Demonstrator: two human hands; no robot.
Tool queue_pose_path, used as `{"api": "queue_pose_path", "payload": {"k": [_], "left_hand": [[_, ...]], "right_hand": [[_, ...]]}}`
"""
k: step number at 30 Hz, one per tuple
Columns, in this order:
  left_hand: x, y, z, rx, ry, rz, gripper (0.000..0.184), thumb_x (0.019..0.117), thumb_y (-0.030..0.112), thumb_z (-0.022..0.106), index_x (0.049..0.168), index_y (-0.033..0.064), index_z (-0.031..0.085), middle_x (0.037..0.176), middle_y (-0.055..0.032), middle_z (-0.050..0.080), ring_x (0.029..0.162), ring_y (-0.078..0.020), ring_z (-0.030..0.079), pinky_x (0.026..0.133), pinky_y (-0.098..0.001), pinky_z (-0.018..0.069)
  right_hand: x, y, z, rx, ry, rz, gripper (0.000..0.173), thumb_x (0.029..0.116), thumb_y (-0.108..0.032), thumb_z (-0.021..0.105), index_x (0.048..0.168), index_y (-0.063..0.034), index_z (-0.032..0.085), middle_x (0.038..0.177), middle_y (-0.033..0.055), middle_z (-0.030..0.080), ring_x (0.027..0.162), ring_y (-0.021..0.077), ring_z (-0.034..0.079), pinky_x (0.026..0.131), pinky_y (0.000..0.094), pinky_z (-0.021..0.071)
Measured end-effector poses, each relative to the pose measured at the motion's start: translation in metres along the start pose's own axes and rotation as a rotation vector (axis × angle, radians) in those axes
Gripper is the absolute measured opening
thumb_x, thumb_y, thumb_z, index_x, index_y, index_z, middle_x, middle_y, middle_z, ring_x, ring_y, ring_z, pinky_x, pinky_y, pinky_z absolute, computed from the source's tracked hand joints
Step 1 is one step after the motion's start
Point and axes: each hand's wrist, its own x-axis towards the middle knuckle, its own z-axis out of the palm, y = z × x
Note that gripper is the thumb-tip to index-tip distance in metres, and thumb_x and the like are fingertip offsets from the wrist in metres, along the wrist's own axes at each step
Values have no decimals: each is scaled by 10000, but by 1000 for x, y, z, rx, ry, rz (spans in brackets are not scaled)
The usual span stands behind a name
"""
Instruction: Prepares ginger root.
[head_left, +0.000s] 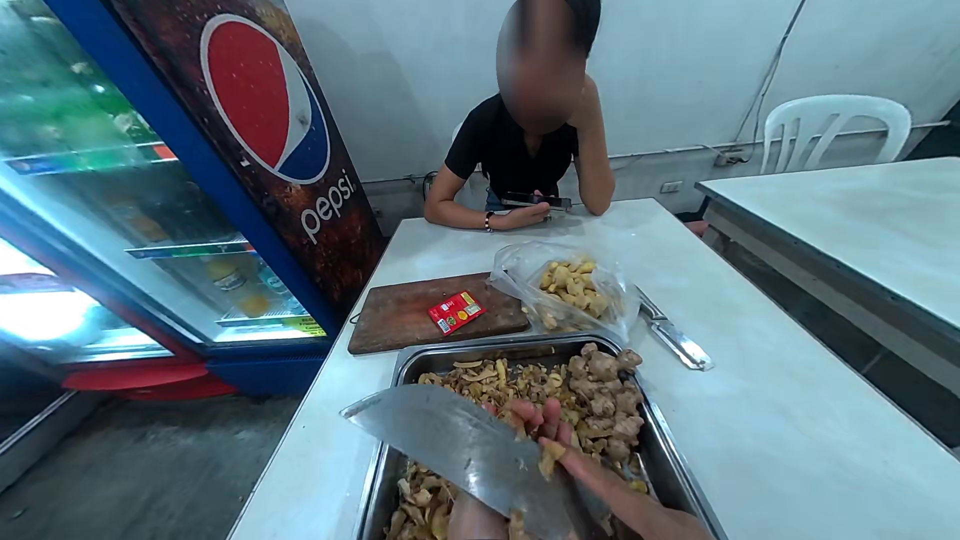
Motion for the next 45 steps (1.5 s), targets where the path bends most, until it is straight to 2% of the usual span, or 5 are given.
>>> {"api": "queue_pose_path", "payload": {"k": [8,12,16,34,45], "left_hand": [[14,15,24,37,372,-113,462,1119,379,245,1034,77,585,873,-70,703,824,-207,740,752,-372,635],[21,17,7,50,272,-132,446,1115,373,239,1080,86,579,836,-73,692,761,-173,722,661,-308,614],[35,14,-7,110,94,-132,511,1116,374,131,1073,99,559,773,-19,691,737,-126,725,696,-257,615],[23,11,8,-72,222,-209,518,1123,323,161,967,74,587,774,-52,709,738,-134,742,703,-261,628],[27,8,2,-168,44,-222,610,1108,347,125,887,92,633,732,-32,702,752,-158,747,804,-322,633]], "right_hand": [[7,-5,-25,334,-95,165,663,1083,-345,484,1647,-137,204,1067,55,638,544,38,456,479,241,440],[4,-4,-25,68,-134,102,573,1076,-406,485,1572,-125,425,1342,103,666,803,84,659,742,321,564],[-1,-11,-13,-122,-166,13,772,987,-594,551,1575,-111,421,1079,179,734,681,251,660,617,501,547],[-8,3,1,-301,20,-250,638,981,-604,560,1438,-163,621,722,117,682,494,208,531,475,375,418],[-13,3,6,-105,-12,-157,641,988,-552,594,1459,-117,589,1078,135,761,645,174,655,575,354,513]]}}
